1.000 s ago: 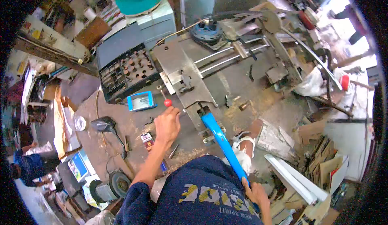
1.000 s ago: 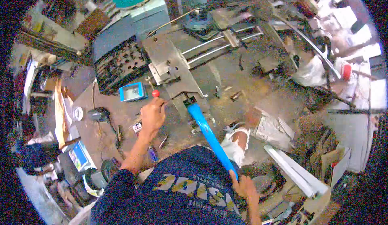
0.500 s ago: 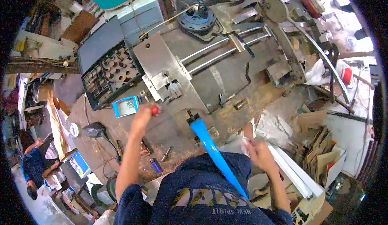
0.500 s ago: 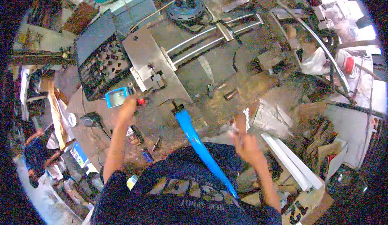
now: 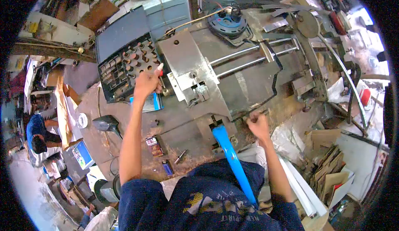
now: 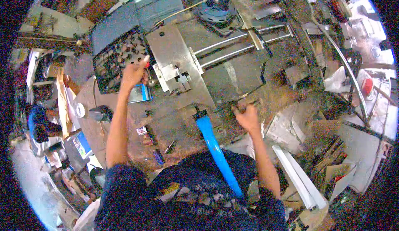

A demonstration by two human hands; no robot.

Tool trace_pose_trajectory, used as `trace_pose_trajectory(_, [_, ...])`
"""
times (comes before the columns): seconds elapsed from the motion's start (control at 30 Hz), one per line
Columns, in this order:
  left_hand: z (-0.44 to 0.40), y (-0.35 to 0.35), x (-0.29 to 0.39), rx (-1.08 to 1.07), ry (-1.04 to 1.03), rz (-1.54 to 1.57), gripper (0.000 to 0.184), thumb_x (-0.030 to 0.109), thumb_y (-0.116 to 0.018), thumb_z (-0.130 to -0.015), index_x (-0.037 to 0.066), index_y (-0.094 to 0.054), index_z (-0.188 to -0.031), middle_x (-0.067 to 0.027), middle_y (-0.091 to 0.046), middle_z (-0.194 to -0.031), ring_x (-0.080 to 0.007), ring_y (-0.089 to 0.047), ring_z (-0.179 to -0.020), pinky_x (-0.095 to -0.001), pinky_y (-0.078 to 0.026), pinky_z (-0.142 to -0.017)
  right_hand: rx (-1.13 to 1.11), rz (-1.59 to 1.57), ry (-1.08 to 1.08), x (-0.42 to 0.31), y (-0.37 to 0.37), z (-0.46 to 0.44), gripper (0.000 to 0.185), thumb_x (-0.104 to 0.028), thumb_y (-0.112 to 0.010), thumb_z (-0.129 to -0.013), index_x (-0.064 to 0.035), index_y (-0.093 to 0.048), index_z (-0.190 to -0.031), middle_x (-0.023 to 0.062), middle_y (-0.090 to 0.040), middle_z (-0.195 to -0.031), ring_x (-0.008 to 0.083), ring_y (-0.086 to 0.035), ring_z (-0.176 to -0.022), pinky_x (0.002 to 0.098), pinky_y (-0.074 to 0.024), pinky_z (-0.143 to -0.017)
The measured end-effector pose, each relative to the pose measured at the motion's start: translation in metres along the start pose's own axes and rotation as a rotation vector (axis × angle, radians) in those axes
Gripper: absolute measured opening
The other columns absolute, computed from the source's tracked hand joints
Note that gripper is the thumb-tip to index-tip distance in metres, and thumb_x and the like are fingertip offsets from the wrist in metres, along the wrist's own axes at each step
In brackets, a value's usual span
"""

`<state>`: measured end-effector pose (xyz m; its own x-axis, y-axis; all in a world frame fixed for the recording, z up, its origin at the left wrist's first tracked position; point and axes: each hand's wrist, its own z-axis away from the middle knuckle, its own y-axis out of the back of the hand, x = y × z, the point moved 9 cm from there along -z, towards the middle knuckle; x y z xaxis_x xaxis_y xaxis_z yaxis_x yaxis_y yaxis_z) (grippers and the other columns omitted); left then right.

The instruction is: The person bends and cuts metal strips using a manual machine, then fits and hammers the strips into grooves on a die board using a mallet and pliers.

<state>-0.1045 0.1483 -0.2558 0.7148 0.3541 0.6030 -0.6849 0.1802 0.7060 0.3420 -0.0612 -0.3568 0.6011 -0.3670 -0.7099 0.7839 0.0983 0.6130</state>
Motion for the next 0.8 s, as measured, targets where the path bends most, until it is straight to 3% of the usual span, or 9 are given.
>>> trace_pose_trajectory(0.1, [0.022, 0.026, 0.053, 0.193, -0.088, -0.536, 0.037, 0.037, -0.071, -0.088, 0.0, -0.072, -0.088, -0.023, -0.071, -0.091, -0.0333, -0.07, -0.079, -0.0456, -0.055, -0.072, -0.178, -1.188, -0.608, -0.01, -0.011, 0.079, 0.033, -0.02, -0.069, -0.082, 0.0018, -0.062, -0.106, 0.0124, -0.064, -0.095, 0.025, -0.063, -0.085, 0.0416, -0.0504, -0.071])
trace_pose_trajectory(0.17, [0.041, 0.003, 0.111, 0.02, -0.753, -0.237, 0.028, 0.018, -0.077, -0.079, 0.003, -0.071, -0.102, -0.018, -0.069, -0.108, -0.0336, -0.066, -0.1, -0.0436, -0.053, -0.085, -0.603, -1.193, -0.288, -0.067, -0.013, 0.096, 0.022, -0.022, -0.059, -0.09, -0.001, -0.06, -0.094, 0.0119, -0.061, -0.087, 0.0221, -0.06, -0.077, 0.0346, -0.0471, -0.065])
trace_pose_trajectory(0.23, [0.056, -0.039, 0.138, -0.284, -1.179, -0.111, 0.05, 0.006, -0.074, -0.076, 0.011, -0.063, -0.125, -0.0115, -0.065, -0.122, -0.0312, -0.063, -0.107, -0.0399, -0.052, -0.09, -0.581, -0.687, -0.303, -0.133, 0.002, 0.09, 0.031, -0.032, -0.066, -0.091, -0.0036, -0.06, -0.08, 0.0062, -0.059, -0.071, 0.0154, -0.055, -0.066, 0.0295, -0.0412, -0.058])
trace_pose_trajectory(0.33, [0.048, -0.067, 0.162, -0.461, -1.165, -0.47, 0.037, 0.007, -0.07, -0.077, 0.01, -0.07, -0.114, -0.0133, -0.069, -0.109, -0.0334, -0.062, -0.107, -0.0393, -0.051, -0.091, -0.247, -0.212, 0.165, -0.229, 0.022, 0.032, 0.047, -0.042, -0.071, -0.089, 0.0001, -0.065, -0.069, 0.0052, -0.059, -0.06, 0.0134, -0.054, -0.058, 0.0293, -0.0426, -0.056])
trace_pose_trajectory(0.4, [0.04, -0.066, 0.161, -0.428, -1.266, -0.543, 0.027, 0.011, -0.071, -0.075, 0.008, -0.073, -0.102, -0.0141, -0.071, -0.095, -0.0343, -0.064, -0.098, -0.0417, -0.053, -0.084, -0.156, 0.014, 0.184, -0.272, 0.028, 0.0, 0.051, -0.047, -0.073, -0.086, 0.0039, -0.069, -0.08, 0.0205, -0.066, -0.067, 0.0273, -0.066, -0.059, 0.0379, -0.0503, -0.059])
trace_pose_trajectory(0.5, [0.078, 0.026, 0.202, -0.286, -1.307, -0.214, 0.023, 0.011, -0.072, -0.074, 0.007, -0.073, -0.096, -0.0145, -0.069, -0.09, -0.0349, -0.064, -0.091, -0.0442, -0.053, -0.078, -0.068, 0.247, 0.256, -0.3, 0.007, -0.04, 0.057, -0.052, -0.077, -0.079, 0.0037, -0.07, -0.074, 0.0177, -0.065, -0.068, 0.026, -0.063, -0.059, 0.0389, -0.0503, -0.063])
trace_pose_trajectory(0.6, [0.095, 0.076, 0.167, -0.168, -0.974, -0.451, 0.015, 0.013, -0.075, -0.077, 0.006, -0.072, -0.09, -0.0128, -0.067, -0.087, -0.0342, -0.063, -0.09, -0.0419, -0.05, -0.08, -0.252, 0.435, 0.284, -0.283, -0.049, -0.077, 0.057, -0.047, -0.082, -0.072, 0.0063, -0.069, -0.086, 0.0241, -0.07, -0.083, 0.0352, -0.07, -0.077, 0.0435, -0.0553, -0.072])
trace_pose_trajectory(0.67, [0.07, 0.058, 0.074, -0.515, -0.477, -0.631, 0.021, 0.013, -0.077, -0.075, 0.004, -0.069, -0.093, -0.0166, -0.066, -0.096, -0.0351, -0.063, -0.096, -0.0445, -0.051, -0.084, -0.264, 0.494, 0.32, -0.3, -0.054, -0.084, 0.054, -0.043, -0.082, -0.071, 0.006, -0.068, -0.089, 0.0242, -0.07, -0.084, 0.0361, -0.07, -0.079, 0.044, -0.0556, -0.073])
trace_pose_trajectory(0.8, [0.052, -0.001, -0.126, -0.884, -0.342, -0.951, 0.023, 0.015, -0.082, -0.069, 0.004, -0.071, -0.087, -0.015, -0.073, -0.091, -0.0304, -0.07, -0.09, -0.0421, -0.055, -0.074, -0.176, 0.529, 0.299, -0.332, -0.04, -0.07, 0.045, -0.034, -0.081, -0.069, 0.0066, -0.068, -0.082, 0.026, -0.069, -0.08, 0.0393, -0.07, -0.082, 0.0461, -0.0556, -0.075])
